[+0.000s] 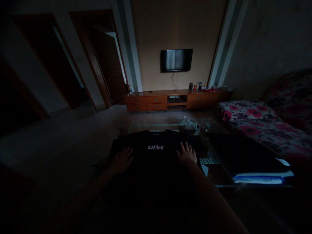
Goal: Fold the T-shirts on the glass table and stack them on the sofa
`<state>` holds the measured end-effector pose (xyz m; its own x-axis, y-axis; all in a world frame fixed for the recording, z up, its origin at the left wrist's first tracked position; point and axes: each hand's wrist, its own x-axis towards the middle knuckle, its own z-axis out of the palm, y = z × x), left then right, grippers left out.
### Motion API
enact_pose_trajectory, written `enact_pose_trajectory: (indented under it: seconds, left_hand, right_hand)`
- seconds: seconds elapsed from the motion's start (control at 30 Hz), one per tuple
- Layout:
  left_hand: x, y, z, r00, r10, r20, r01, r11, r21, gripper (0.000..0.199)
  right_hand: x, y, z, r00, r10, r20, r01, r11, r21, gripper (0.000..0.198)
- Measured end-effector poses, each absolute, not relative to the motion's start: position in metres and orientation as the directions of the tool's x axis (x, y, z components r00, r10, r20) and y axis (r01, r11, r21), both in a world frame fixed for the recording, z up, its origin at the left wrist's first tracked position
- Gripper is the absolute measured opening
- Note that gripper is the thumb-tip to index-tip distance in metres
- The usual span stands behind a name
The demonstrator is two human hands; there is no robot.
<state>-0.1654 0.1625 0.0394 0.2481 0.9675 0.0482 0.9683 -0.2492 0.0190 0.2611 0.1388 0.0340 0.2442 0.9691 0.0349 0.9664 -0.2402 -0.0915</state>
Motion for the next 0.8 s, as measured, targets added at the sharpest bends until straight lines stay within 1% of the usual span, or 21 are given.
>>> enact_pose_trajectory:
  seconds: [0.13,0.2,0.23,0.3,0.4,0.43,0.5,0.57,0.63,0.7,0.8]
  left_hand:
    - [-0.174,0.143,0.060,0.192,0.979,-0.071,0.979,-0.186,0.081,0.070]
    - [-0.178,0.137,0.068,0.159,0.983,-0.095,0.984,-0.149,0.102,0.074]
    - [-0.180,0.135,0.071,0.129,0.988,-0.089,0.987,-0.120,0.106,0.074]
    - [-0.184,0.130,0.071,0.058,0.998,-0.029,0.994,-0.056,0.093,0.069]
    - [-0.187,0.126,0.064,0.002,0.996,0.090,0.999,-0.006,0.045,0.066]
    - [-0.187,0.126,0.062,-0.009,0.995,0.104,1.000,0.006,0.029,0.067]
    - [-0.186,0.127,0.062,-0.055,0.995,0.081,0.998,0.055,0.008,0.072]
    - [-0.181,0.129,0.067,-0.120,0.992,0.035,0.993,0.121,-0.009,0.076]
    - [-0.175,0.132,0.073,-0.164,0.986,0.023,0.986,0.165,-0.030,0.077]
    - [-0.170,0.134,0.079,-0.188,0.981,0.037,0.981,0.190,-0.035,0.076]
    - [-0.168,0.137,0.087,-0.223,0.971,0.080,0.975,0.224,0.002,0.073]
  right_hand:
    - [0.260,0.111,0.041,0.307,0.951,0.021,0.947,-0.303,-0.109,0.088]
    - [0.262,0.101,0.043,0.317,0.948,-0.012,0.942,-0.316,-0.113,0.092]
    - [0.264,0.097,0.044,0.319,0.947,-0.027,0.941,-0.320,-0.113,0.094]
    - [0.269,0.092,0.045,0.339,0.940,-0.041,0.934,-0.341,-0.110,0.099]
    - [0.275,0.092,0.049,0.407,0.911,-0.060,0.905,-0.412,-0.109,0.115]
    - [0.276,0.093,0.051,0.429,0.900,-0.075,0.894,-0.435,-0.108,0.121]
    - [0.276,0.097,0.054,0.461,0.881,-0.112,0.877,-0.471,-0.099,0.128]
    - [0.274,0.101,0.056,0.493,0.859,-0.139,0.859,-0.506,-0.081,0.125]
    - [0.271,0.105,0.057,0.549,0.827,-0.121,0.828,-0.558,-0.058,0.117]
    - [0.267,0.108,0.055,0.569,0.821,-0.048,0.820,-0.571,-0.040,0.108]
    - [0.264,0.111,0.052,0.471,0.875,0.114,0.881,-0.473,-0.013,0.092]
